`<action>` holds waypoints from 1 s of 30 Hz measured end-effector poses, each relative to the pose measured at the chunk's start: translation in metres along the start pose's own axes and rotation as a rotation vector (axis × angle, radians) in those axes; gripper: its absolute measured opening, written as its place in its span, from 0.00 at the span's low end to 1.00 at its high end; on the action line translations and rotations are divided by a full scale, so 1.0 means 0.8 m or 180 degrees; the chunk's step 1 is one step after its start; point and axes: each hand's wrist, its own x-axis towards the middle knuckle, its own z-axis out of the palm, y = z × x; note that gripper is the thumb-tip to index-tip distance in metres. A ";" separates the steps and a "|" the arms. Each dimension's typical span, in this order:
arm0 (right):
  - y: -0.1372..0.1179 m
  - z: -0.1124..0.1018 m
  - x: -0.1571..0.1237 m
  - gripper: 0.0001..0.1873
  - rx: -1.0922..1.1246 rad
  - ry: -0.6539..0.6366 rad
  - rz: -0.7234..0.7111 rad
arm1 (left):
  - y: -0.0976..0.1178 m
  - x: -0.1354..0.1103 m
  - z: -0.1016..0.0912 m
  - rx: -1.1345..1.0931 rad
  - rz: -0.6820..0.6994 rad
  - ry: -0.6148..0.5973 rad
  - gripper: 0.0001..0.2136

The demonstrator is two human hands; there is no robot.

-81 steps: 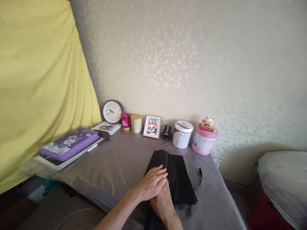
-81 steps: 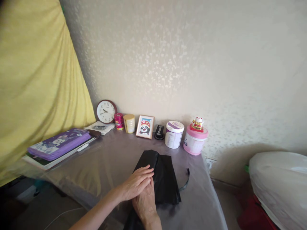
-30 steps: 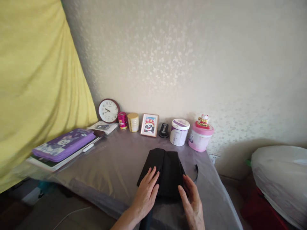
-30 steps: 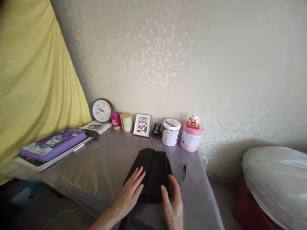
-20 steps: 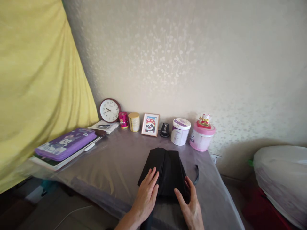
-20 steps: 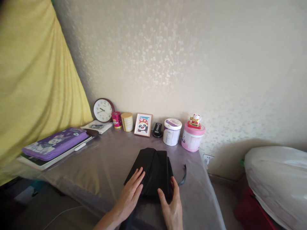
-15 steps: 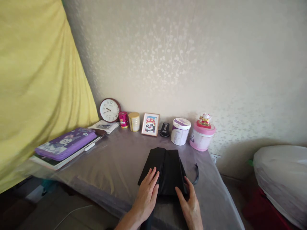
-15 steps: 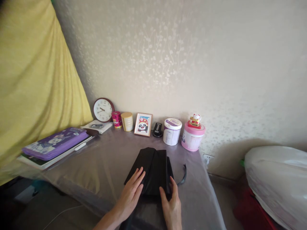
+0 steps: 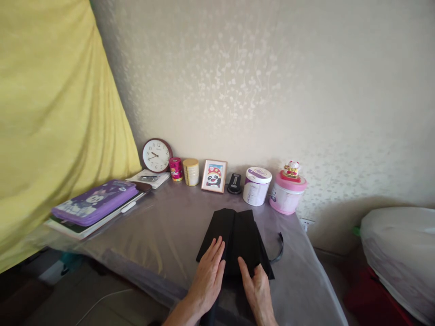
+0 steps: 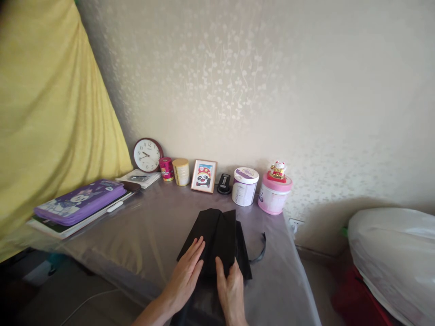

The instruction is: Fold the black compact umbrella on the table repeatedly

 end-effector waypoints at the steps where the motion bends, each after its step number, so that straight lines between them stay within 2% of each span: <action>1: -0.001 0.004 0.002 0.22 0.0036 -0.0032 -0.0070 | 0.000 0.000 0.001 -0.0004 -0.0009 0.0019 0.22; 6: -0.011 0.022 0.015 0.20 0.0006 -0.0124 -0.0549 | -0.001 -0.001 0.004 -0.0094 -0.0143 0.0176 0.20; 11: -0.029 0.037 0.020 0.19 -0.0043 -0.0502 -0.0918 | -0.006 -0.001 0.010 0.0027 -0.0199 0.0248 0.19; 15: -0.035 0.054 0.024 0.19 0.0116 -0.0663 -0.0869 | -0.003 0.002 0.004 0.0376 -0.0068 0.0267 0.18; 19: -0.033 0.068 0.026 0.20 0.0297 -0.0597 -0.0722 | 0.008 0.005 -0.010 0.0413 -0.0087 0.0256 0.18; 24: -0.035 0.070 0.023 0.18 0.0118 -0.0772 -0.0868 | 0.012 0.006 -0.013 -0.0103 -0.0257 0.0179 0.17; 27: -0.034 0.067 0.017 0.22 -0.0058 -0.0883 -0.1034 | 0.009 0.008 -0.012 -0.0307 -0.0342 0.0145 0.16; 30: -0.033 0.065 0.011 0.26 -0.0112 -0.0943 -0.1203 | 0.004 0.012 -0.020 -0.0836 -0.0699 0.0167 0.17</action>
